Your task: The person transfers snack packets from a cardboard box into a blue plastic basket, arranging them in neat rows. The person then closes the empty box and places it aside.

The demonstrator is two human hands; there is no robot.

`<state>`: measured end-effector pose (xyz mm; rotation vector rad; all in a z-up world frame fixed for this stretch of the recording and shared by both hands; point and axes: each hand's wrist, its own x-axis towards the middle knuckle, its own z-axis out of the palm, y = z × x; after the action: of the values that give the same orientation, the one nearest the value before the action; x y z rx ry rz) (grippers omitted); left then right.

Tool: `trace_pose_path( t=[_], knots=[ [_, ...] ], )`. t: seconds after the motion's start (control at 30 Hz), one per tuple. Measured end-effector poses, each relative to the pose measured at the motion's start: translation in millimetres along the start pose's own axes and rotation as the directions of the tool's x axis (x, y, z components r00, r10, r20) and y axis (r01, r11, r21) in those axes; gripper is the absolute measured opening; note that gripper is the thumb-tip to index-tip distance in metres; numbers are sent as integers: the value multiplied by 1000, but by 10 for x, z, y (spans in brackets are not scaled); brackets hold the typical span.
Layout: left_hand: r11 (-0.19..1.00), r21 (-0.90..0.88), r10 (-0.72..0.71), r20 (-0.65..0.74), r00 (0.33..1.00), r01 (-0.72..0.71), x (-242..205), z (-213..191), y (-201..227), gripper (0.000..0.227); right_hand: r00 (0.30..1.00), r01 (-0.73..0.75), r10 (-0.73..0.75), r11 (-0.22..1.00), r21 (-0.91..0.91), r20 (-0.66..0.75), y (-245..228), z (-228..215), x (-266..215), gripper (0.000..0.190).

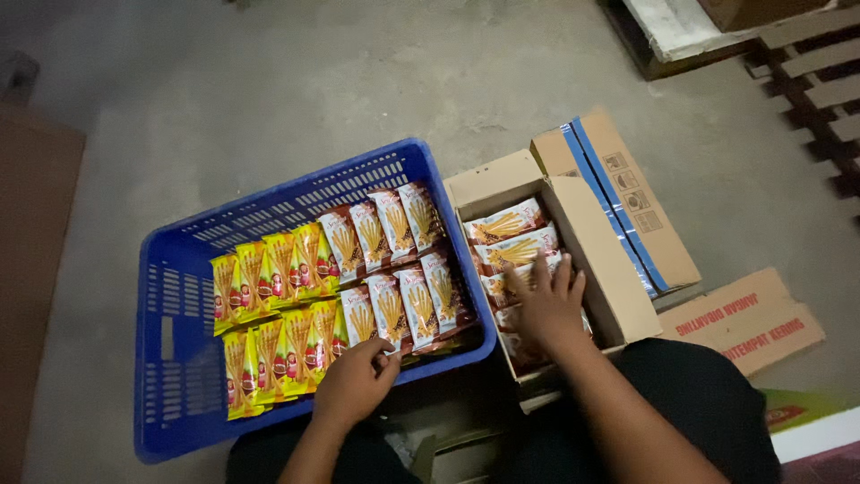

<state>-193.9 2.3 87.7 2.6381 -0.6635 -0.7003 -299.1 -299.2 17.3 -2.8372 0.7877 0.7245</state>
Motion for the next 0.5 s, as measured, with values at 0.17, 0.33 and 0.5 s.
trace_pose_path(
  t=[0.17,0.33,0.5],
  knots=[
    [997,14,-79,88,993,78,-67,-147,166,28,946,63,-31,994,-89,322,-161,-402,-154,75],
    [995,0,-97,104,990,97,-52,-127,137,28,958,46,-47,999,12,285,-142,-131,-14,76],
    [998,12,-61,89,994,60,-48,-134,134,23,902,47,-10,996,-74,433,-227,-414,-164,141]
  ],
)
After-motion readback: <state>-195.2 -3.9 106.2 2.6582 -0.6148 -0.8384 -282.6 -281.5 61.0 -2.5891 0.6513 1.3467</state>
